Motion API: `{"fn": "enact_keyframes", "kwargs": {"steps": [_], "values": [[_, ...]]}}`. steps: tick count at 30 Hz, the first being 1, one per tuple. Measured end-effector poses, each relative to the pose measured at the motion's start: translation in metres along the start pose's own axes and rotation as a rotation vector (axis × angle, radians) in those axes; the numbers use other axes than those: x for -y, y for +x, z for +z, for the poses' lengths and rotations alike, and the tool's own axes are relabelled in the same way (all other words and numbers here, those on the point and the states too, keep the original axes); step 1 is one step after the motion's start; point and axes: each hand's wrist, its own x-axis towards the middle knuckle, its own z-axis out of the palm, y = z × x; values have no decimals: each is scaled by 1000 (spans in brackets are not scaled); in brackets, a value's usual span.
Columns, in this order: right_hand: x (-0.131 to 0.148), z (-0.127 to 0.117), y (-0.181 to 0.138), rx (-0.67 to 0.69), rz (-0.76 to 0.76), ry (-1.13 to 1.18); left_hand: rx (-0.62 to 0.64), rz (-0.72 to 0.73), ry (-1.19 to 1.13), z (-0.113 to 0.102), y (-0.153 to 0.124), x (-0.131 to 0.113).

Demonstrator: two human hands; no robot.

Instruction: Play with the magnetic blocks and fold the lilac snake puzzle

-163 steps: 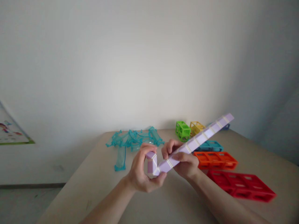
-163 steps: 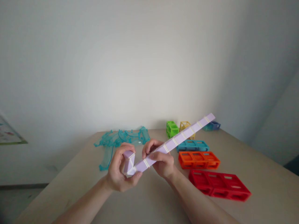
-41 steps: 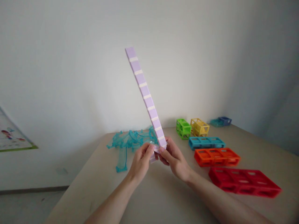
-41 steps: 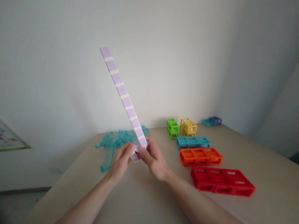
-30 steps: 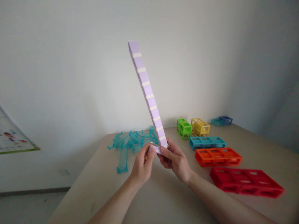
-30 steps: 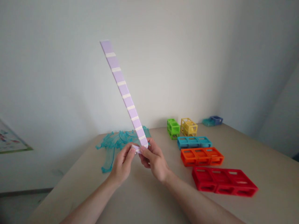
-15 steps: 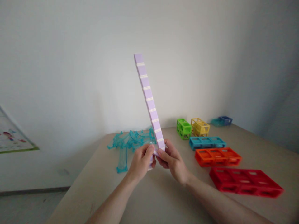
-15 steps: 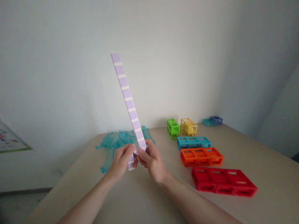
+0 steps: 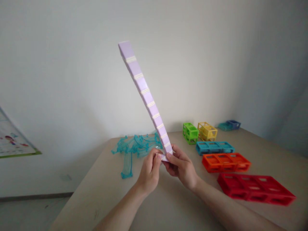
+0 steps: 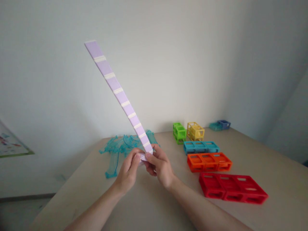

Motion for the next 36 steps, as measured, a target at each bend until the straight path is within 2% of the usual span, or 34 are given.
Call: {"fn": "enact_keyframes", "kwargs": {"steps": [8,12,21,29,34,36], "values": [[8,2,0,45,56,136,49,5,-58,-5,1,4],[8,-3,1,108,28,128,39,67,-16,-8,5,5],[8,-4,6,235,73,150,15,136,91,-11,5,4],[10,-5,4,274,148,200,-26,162,75,-13,8,9],[10,-5,4,309,165,76,-49,155,60,-14,8,10],[10,-7,5,271,140,-9,-33,160,44,-14,9,9]]}}
